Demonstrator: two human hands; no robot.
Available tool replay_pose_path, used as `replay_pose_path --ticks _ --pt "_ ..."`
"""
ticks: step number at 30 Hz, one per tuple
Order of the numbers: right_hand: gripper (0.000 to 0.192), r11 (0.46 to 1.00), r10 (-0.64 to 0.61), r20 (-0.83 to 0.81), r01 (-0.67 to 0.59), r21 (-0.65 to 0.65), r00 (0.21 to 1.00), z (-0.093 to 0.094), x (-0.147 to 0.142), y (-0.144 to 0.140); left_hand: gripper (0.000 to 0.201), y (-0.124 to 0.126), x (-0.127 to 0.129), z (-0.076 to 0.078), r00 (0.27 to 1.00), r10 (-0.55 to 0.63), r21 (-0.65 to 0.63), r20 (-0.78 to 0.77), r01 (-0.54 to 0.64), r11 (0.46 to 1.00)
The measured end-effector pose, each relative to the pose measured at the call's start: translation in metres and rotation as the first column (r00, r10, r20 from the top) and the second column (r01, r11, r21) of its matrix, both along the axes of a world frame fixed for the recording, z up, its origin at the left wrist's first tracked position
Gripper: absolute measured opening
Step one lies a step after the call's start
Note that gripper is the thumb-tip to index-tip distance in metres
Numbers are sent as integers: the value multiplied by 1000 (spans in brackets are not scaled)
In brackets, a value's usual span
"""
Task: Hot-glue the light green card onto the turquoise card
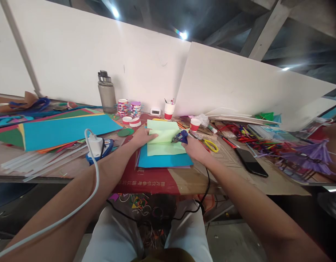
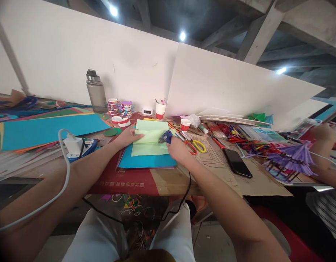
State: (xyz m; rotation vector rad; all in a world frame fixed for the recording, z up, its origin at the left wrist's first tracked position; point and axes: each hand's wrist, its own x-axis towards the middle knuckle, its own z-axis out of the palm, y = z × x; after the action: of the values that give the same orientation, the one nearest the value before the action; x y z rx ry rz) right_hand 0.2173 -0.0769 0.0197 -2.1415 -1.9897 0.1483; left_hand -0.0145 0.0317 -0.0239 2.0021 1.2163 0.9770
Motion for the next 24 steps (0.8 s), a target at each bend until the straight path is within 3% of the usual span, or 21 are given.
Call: replay_pose_path --ticks 3,8,13,19,24 --pt "35 998 -64 -3 64 -9 998 -1 20 1 45 2 0 0 998 -37 65 -41 40 997" --pt "37 996 -91 40 92 -4 995 4 42 -7 49 8 0 -2 998 5 142 -63 4 990" --pt "32 996 -84 126 87 -25 988 11 44 -13 47 10 0 -3 996 23 174 -90 -7 985" --pt "36 994 -108 42 108 17 993 4 42 2 47 8 0 1 993 35 111 -114 -22 994" --pt "34 995 -101 118 102 -6 988 9 44 -4 44 10 1 -1 998 37 112 -51 -31 993"
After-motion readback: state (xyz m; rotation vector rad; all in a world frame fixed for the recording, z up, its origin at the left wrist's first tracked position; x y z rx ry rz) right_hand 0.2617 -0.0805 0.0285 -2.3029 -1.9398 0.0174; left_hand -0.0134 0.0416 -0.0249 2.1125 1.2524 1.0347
